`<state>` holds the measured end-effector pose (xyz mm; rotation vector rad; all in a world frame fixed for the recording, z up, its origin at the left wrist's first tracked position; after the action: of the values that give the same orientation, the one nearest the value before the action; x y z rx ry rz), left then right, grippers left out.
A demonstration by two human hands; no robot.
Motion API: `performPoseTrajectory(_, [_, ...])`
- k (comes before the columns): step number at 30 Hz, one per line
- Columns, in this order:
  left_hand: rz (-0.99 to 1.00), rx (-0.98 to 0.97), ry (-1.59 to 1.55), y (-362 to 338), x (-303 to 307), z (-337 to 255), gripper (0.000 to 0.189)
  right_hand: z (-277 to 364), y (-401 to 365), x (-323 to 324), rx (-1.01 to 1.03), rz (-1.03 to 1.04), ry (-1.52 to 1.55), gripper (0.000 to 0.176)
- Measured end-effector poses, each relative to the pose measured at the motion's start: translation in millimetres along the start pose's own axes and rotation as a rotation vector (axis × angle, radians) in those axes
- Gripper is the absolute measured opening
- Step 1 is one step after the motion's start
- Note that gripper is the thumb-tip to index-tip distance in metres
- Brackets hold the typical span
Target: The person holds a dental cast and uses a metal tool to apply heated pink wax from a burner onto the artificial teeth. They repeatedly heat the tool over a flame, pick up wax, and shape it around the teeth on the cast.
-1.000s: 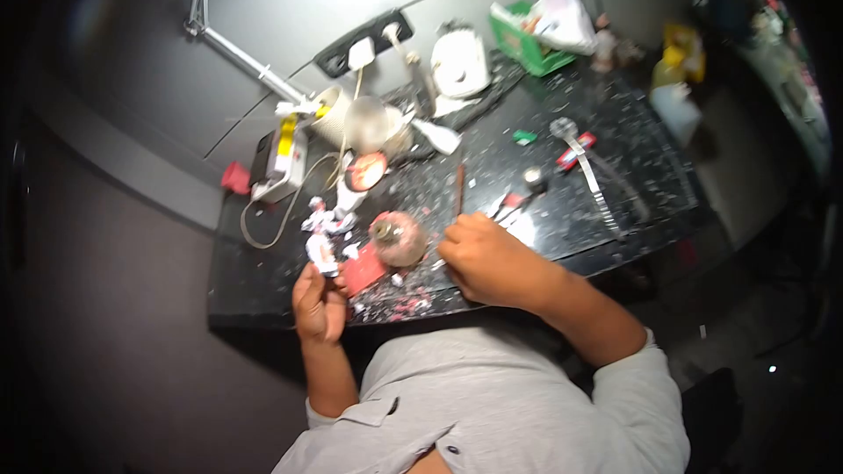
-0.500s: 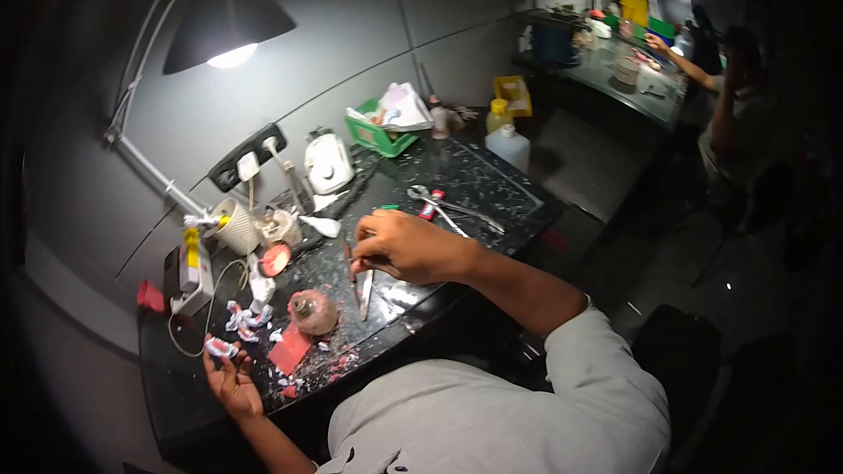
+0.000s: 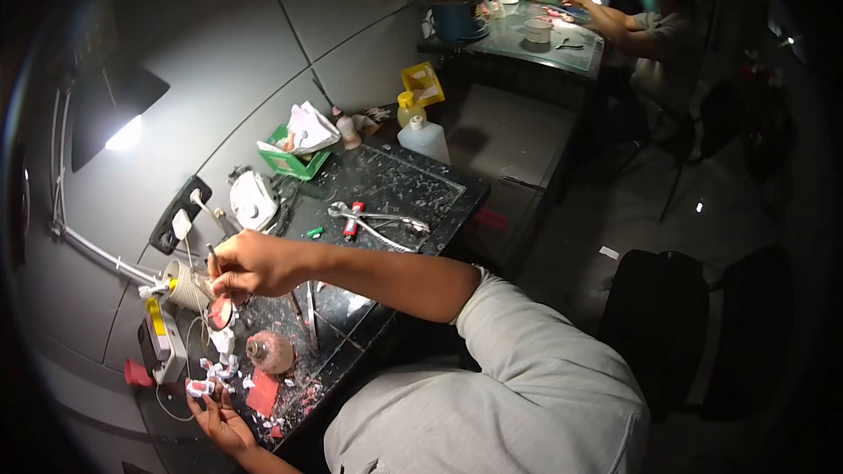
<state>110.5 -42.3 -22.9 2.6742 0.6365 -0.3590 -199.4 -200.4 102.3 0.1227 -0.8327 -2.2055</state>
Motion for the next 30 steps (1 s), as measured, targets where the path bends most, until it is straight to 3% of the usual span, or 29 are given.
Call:
performPoseTrajectory(6, [0.004,0.005,-0.006,-10.1,-10.1,11.5,0.054,-23.1,-12.6,-4.3,-0.092,0.054,0.179,0.008])
performPoseTrajectory(15, [0.000,0.017,-0.016,-28.0,-3.5,19.2,0.055,-43.4,-23.8,-5.9,-0.192,-0.082,0.349,0.010])
performPoseTrajectory(19, [0.073,-0.022,-0.050,-36.3,-19.6,7.6,0.054,-34.0,-22.9,3.0,-0.138,-0.162,0.228,0.009])
performPoseTrajectory(22, [0.015,-0.045,-0.091,-35.9,-23.2,3.8,0.051,-38.6,-21.6,5.4,-0.209,-0.272,0.180,0.009])
performPoseTrajectory(30, [-0.012,0.002,-0.024,-35.9,-23.1,1.3,0.047,-35.0,-22.1,-4.6,-0.261,-0.289,0.229,0.013])
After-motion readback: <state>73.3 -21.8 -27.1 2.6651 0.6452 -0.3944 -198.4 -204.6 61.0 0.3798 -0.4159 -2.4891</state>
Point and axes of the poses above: each hand's wrist, its own y-axis towards the middle knuckle, its own x-axis out of the back of the hand, z = x × y, the point moved 4 cm from there along y, towards the middle knuckle, and after that the axes turned 3 degrees about y, right-handed, at the moved point
